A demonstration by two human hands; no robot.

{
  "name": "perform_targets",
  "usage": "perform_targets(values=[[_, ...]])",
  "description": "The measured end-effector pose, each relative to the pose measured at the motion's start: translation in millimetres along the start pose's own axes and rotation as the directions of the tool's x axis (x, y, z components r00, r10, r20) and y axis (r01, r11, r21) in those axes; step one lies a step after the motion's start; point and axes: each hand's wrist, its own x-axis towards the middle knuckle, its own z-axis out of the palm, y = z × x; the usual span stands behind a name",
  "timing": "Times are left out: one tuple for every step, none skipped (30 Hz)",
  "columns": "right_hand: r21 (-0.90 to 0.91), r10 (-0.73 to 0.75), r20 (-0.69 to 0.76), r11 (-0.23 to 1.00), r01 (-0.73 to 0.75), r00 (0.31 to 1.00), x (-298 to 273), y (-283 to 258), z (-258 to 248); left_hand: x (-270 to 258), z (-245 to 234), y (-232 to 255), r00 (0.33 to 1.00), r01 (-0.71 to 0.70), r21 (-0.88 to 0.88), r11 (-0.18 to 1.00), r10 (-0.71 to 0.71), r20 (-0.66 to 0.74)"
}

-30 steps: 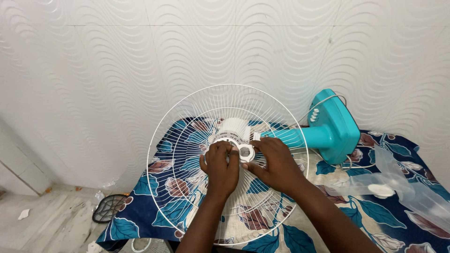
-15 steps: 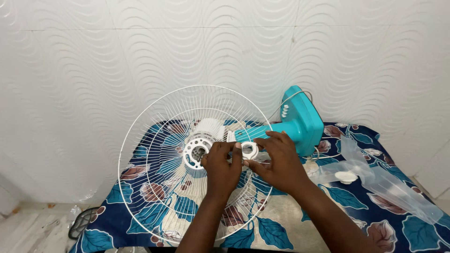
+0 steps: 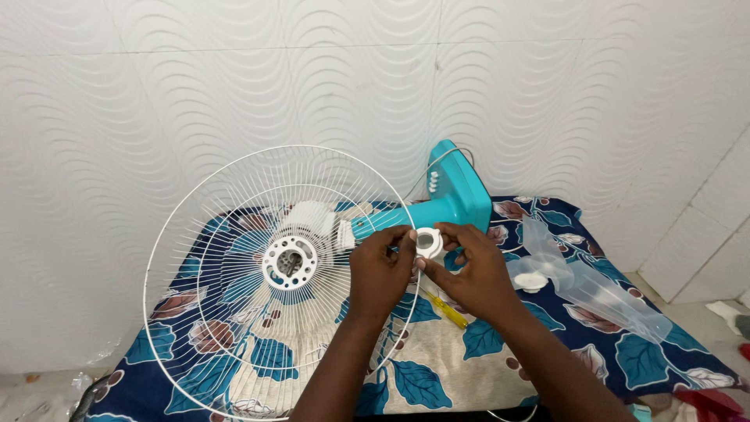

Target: The person disassembles a teal electric fan by hand, removing the front grille, fan blades, and central hub components. They place each part on the table and use a yellow screwdriver to loosen a screw on the motor housing.

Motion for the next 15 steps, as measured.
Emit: perform_targets(values=[[0.005, -0.012, -0.01, 1.0, 0.012, 1.0, -1.8, 3.1, -4.0, -0.2, 4.7, 1.5, 0.999, -0.039, 0.022, 0.999, 0.039, -0.003], [0.01, -0.023, -0.02, 1.0, 0.023, 1.0, -3.6, 6.4, -7.8, 0.0, 9.3, 2.6, 1.0, 0.005, 0.016, 1.0, -0.005, 0.021], [0.014, -0.004, -0.021, 1.0, 0.004, 1.0, -5.5, 9.6, -11.3, 0.3, 14.1, 3.3, 0.998, 0.047, 0.011, 0.999, -0.048, 0.046], [0.018, 0.015, -0.022, 1.0, -0.015, 1.0, -7.5, 13.0, -14.7, -0.2, 19.1, 3.8, 0.993, 0.09, 0.008, 0.996, -0.091, 0.071], [0.023, 0.033, -0.022, 0.999, -0.033, 0.999, -8.7, 16.4, -17.8, -0.2, 24.6, 4.0, 0.997, 0.044, 0.025, 0.999, -0.046, 0.058], [0.028, 0.057, -0.023, 0.998, -0.056, 0.998, -10.2, 19.9, -20.5, 0.2, 30.7, 4.0, 0.999, -0.001, 0.042, 0.999, 0.0, 0.045], [0.035, 0.081, -0.022, 0.996, -0.08, 0.996, -12.4, 23.4, -22.2, -0.4, 36.0, 3.5, 0.998, -0.047, 0.061, 0.997, 0.045, 0.032], [0.041, 0.105, -0.022, 0.994, -0.104, 0.994, -14.8, 27.4, -24.1, -1.7, 41.0, 2.6, 0.998, -0.021, 0.06, 0.998, 0.017, 0.057], [0.039, 0.124, -0.022, 0.992, -0.123, 0.992, -17.5, 32.0, -26.6, -3.0, 46.5, 1.3, 0.997, 0.005, 0.058, 0.998, -0.01, 0.083], [0.037, 0.143, -0.022, 0.989, -0.142, 0.989, -20.2, 37.0, -29.2, -4.3, 52.1, -0.1, 0.993, 0.03, 0.058, 0.998, -0.036, 0.108], [0.034, 0.162, -0.022, 0.986, -0.162, 0.987, -23.2, 42.2, -31.8, -5.9, 58.0, -1.6, 0.993, 0.022, 0.091, 0.996, -0.033, 0.118], [0.051, 0.169, -0.026, 0.984, -0.168, 0.985, -27.0, 47.2, -34.0, -7.6, 63.9, -3.3, 0.991, 0.013, 0.123, 0.992, -0.029, 0.127], [0.07, 0.175, -0.03, 0.983, -0.172, 0.984, -30.9, 52.1, -35.2, -8.5, 67.9, -5.5, 0.99, 0.003, 0.157, 0.988, -0.024, 0.136], [0.089, 0.18, -0.035, 0.98, -0.176, 0.983, -34.6, 56.9, -36.1, -9.1, 70.8, -8.4, 0.987, -0.008, 0.177, 0.984, -0.02, 0.16], [0.075, 0.156, -0.041, 0.985, -0.152, 0.987, -37.9, 61.9, -37.5, -10.1, 74.9, -11.1, 0.982, -0.019, 0.195, 0.981, -0.018, 0.185]])
